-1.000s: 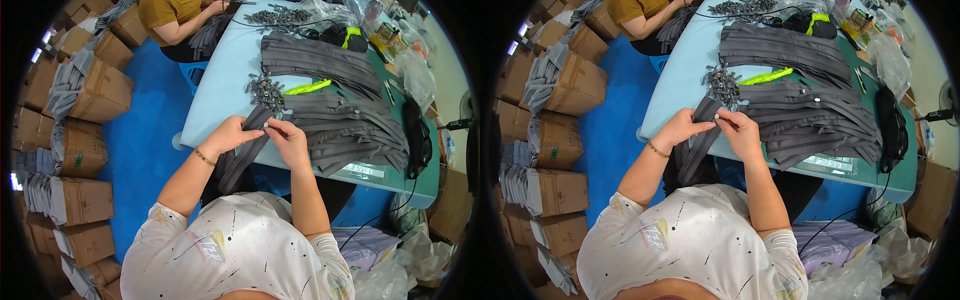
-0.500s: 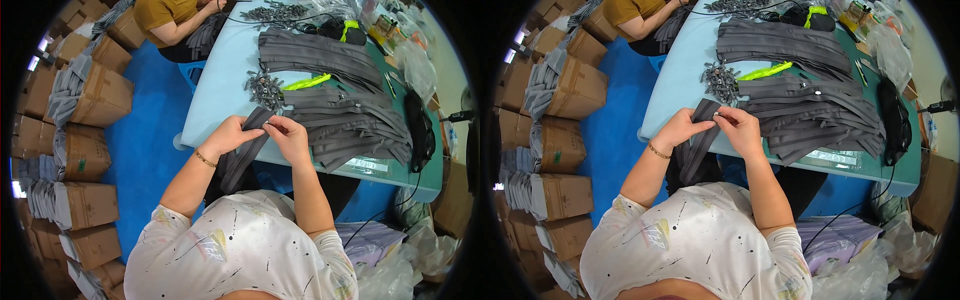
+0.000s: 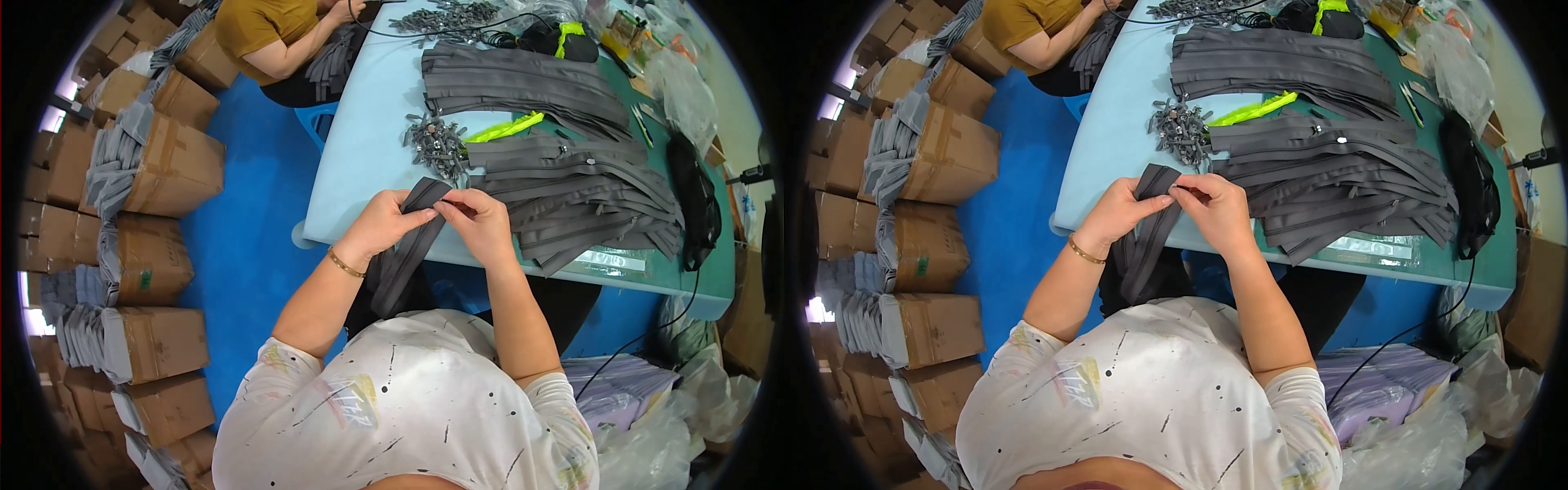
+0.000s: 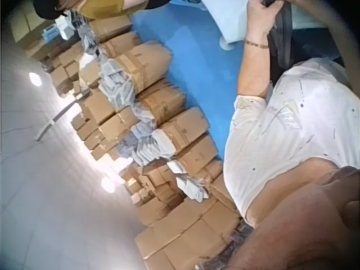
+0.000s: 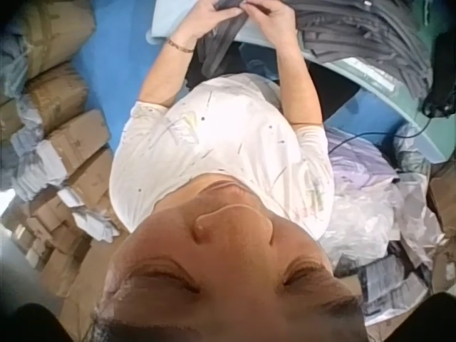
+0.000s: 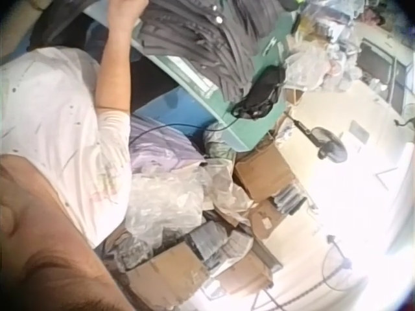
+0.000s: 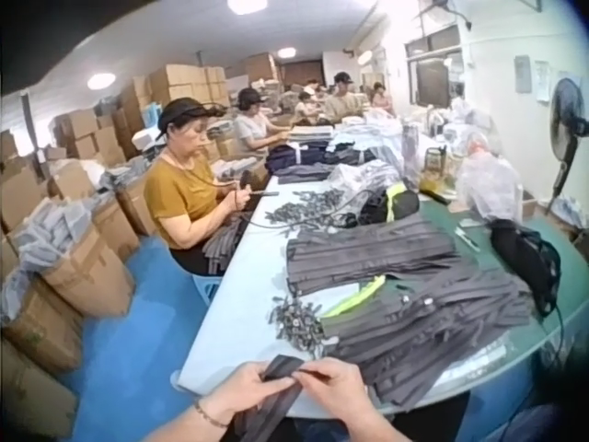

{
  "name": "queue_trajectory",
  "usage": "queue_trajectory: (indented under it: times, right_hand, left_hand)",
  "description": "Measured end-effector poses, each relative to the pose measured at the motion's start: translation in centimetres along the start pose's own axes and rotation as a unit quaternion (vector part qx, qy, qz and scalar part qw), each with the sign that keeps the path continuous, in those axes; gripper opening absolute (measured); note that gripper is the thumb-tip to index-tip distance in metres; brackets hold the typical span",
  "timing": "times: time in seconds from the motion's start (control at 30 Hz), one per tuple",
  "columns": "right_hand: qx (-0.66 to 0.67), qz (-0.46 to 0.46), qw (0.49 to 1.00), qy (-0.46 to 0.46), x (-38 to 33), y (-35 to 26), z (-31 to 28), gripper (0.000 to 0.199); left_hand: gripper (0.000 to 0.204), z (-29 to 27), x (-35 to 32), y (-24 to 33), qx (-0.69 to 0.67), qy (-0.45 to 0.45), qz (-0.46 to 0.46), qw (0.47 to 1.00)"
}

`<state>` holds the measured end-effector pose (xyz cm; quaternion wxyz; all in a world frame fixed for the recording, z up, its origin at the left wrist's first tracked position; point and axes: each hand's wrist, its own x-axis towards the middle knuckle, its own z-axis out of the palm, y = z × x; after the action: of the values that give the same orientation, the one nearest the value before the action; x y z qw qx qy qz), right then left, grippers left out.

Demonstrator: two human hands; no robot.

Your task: Attaching metal sliders onto zipper tapes for assembly.

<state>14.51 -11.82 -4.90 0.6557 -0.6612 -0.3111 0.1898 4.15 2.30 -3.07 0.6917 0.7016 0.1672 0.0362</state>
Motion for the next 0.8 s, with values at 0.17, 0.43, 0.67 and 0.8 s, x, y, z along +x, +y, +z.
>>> queue_trajectory:
  times: [0.17, 0.43, 0.67, 0.8]
  right_hand:
    - [-0.025, -0.015, 0.999, -0.013, -0.1, -0.6, -0.2, 0.016]
    - [-0.009, -0.010, 1.000, -0.005, 0.1, -0.8, -0.1, 0.015]
    - [-0.024, -0.004, 0.998, -0.050, -0.1, -1.1, -0.5, 0.016]
    - [-0.004, -0.012, 1.000, -0.021, -0.2, -0.7, -0.5, 0.017]
  left_hand:
    - [0.018, 0.1, -0.3, 0.0, 0.010, 0.005, -0.003, 1.000]
    - [0.019, 0.4, -0.2, 0.0, 0.012, 0.007, 0.044, 0.999]
    - [0.022, 0.0, -0.7, -0.4, -0.008, 0.005, 0.044, 0.999]
    - [0.021, -0.2, -0.4, 0.1, 0.045, -0.017, 0.016, 0.999]
